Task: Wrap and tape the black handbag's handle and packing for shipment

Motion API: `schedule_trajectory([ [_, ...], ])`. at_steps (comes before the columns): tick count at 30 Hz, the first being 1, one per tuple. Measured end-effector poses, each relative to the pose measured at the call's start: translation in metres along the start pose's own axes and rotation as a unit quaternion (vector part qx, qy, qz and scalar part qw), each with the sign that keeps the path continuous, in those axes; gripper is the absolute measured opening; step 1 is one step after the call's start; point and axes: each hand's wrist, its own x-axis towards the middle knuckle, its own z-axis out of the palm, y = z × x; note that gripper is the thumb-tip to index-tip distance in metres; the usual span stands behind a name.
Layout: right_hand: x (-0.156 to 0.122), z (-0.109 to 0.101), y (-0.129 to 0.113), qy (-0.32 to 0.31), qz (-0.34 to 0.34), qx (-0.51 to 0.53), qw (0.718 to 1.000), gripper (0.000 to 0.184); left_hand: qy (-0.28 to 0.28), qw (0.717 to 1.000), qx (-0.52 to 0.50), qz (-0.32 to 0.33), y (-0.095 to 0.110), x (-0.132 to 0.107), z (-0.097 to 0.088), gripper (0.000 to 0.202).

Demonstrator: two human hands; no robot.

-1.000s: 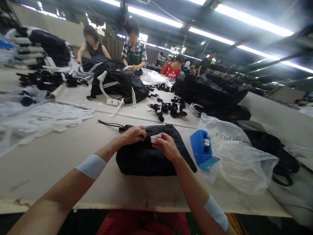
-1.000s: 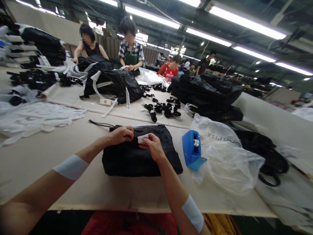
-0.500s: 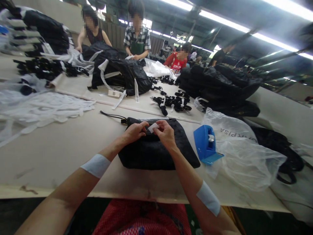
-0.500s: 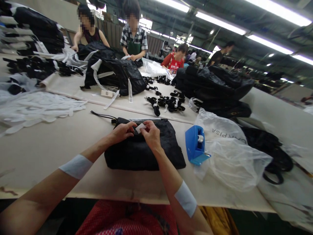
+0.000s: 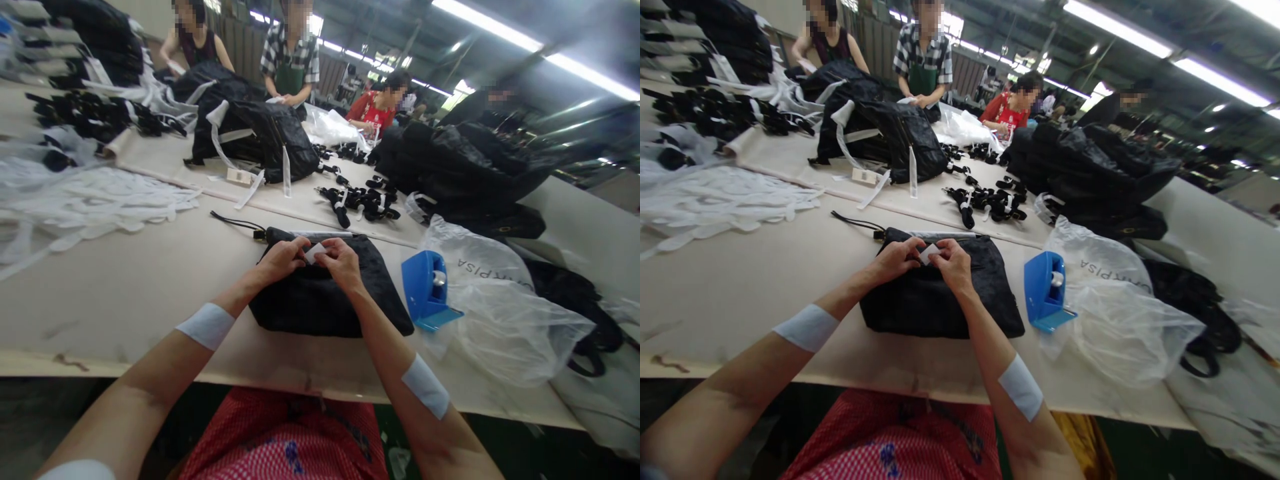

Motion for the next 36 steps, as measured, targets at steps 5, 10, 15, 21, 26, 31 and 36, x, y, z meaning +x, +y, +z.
schedule_trajectory([
  [5,0.0,0.001,0.001,0.004,-0.021,-0.026,0.999,0.029,0.006,1.0,-0.013,0.003,-0.002,-0.001,0.001,0.048],
  [10,0.003,-0.001,-0.003,0.026,-0.024,0.014,0.999,0.028,0.012,1.0,-0.027,0.005,-0.004,-0.002,0.002,0.049],
  [15,0.005,-0.001,-0.001,0.016,-0.015,0.026,0.999,0.028,0.016,0.999,-0.046,-0.009,-0.004,-0.002,0.005,0.049],
  [21,0.008,0.002,0.006,0.016,-0.011,0.025,0.999,0.029,0.022,0.998,-0.058,-0.011,-0.006,0.0,0.008,0.05],
  [26,0.01,0.003,0.009,0.003,-0.017,0.013,1.0,0.031,0.022,0.997,-0.068,-0.008,-0.005,0.001,0.009,0.048],
  [31,0.016,0.0,0.012,0.022,-0.011,0.025,0.999,0.034,0.03,0.997,-0.073,-0.001,-0.007,0.001,0.01,0.048],
  [36,0.017,0.002,0.013,0.002,-0.018,0.003,1.0,0.034,0.031,0.997,-0.07,0.002,-0.009,0.001,0.011,0.047],
])
